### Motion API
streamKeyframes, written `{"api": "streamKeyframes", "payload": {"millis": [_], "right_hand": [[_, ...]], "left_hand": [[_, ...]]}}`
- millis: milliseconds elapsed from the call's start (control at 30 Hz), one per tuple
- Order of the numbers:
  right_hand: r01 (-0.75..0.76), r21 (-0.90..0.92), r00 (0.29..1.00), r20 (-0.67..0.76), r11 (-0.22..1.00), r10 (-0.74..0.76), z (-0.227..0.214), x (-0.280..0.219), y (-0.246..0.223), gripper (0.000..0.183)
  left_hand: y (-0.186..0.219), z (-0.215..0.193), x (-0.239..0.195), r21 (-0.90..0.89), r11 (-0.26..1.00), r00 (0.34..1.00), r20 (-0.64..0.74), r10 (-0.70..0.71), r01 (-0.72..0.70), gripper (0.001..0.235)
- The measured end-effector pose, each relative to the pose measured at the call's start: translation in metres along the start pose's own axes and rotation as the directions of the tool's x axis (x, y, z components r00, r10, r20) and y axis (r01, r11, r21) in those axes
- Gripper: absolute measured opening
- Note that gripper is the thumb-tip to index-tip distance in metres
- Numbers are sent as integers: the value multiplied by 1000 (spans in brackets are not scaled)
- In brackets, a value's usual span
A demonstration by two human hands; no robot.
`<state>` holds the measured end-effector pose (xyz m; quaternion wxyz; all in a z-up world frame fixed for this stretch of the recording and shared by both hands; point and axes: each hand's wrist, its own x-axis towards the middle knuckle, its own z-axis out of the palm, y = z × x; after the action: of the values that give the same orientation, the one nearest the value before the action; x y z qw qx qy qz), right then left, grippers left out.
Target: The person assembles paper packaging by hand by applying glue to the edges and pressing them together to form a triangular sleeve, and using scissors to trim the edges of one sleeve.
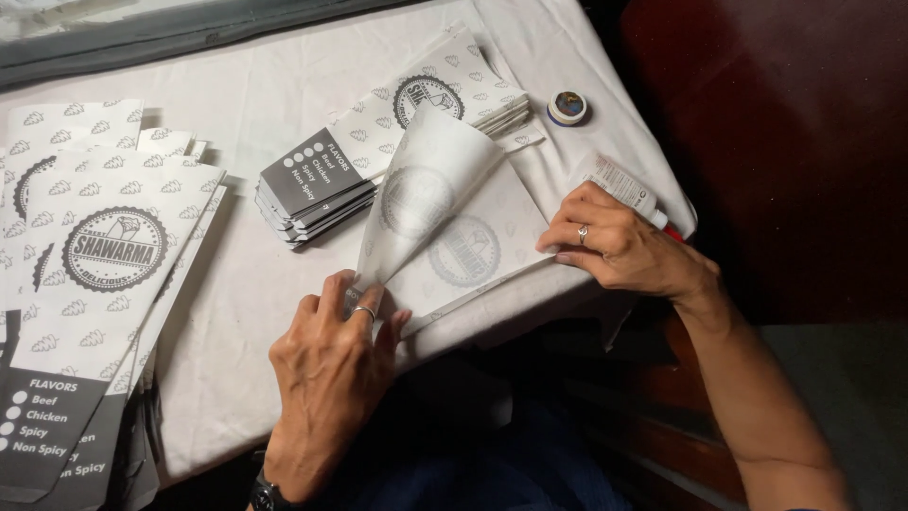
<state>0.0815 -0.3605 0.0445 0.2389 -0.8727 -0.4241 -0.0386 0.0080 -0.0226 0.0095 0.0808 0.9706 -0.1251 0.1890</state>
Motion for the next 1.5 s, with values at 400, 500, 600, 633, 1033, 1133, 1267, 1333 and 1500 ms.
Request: {"api": "streamKeyframes", "payload": {"millis": [400,500,600,633,1033,1133,1267,1333,1500], "right_hand": [[-27,-4,997,-70,1000,27,-2,-7,-1,10],[-60,-26,994,-93,998,57,-1,-9,0,10],[-83,-31,991,-104,996,80,0,-10,-1,9],[-87,-29,991,-109,996,83,0,-10,-1,11],[-55,-165,973,-231,985,16,16,3,-17,23],[-104,-143,972,-226,984,70,23,-1,-12,26],[-144,-124,965,-236,982,112,26,-3,-10,27],[-158,-123,963,-240,980,125,26,-3,-10,27],[-190,-55,948,-269,980,169,24,-3,-13,19]], "left_hand": [[4,3,-1,46,999,996,-87,12,-8,48],[5,5,-1,36,999,996,-85,3,1,47],[5,5,-1,24,1000,996,-84,-8,10,48],[5,5,-2,19,1000,996,-83,-18,19,48],[5,7,-4,29,1000,994,-112,-4,7,51],[5,6,-5,11,1000,990,-144,8,-7,48],[6,4,-6,-31,1000,988,-153,-4,-1,45],[7,5,-7,-32,999,987,-159,-30,25,44],[1,3,-17,-177,983,989,-128,-79,55,41]]}}
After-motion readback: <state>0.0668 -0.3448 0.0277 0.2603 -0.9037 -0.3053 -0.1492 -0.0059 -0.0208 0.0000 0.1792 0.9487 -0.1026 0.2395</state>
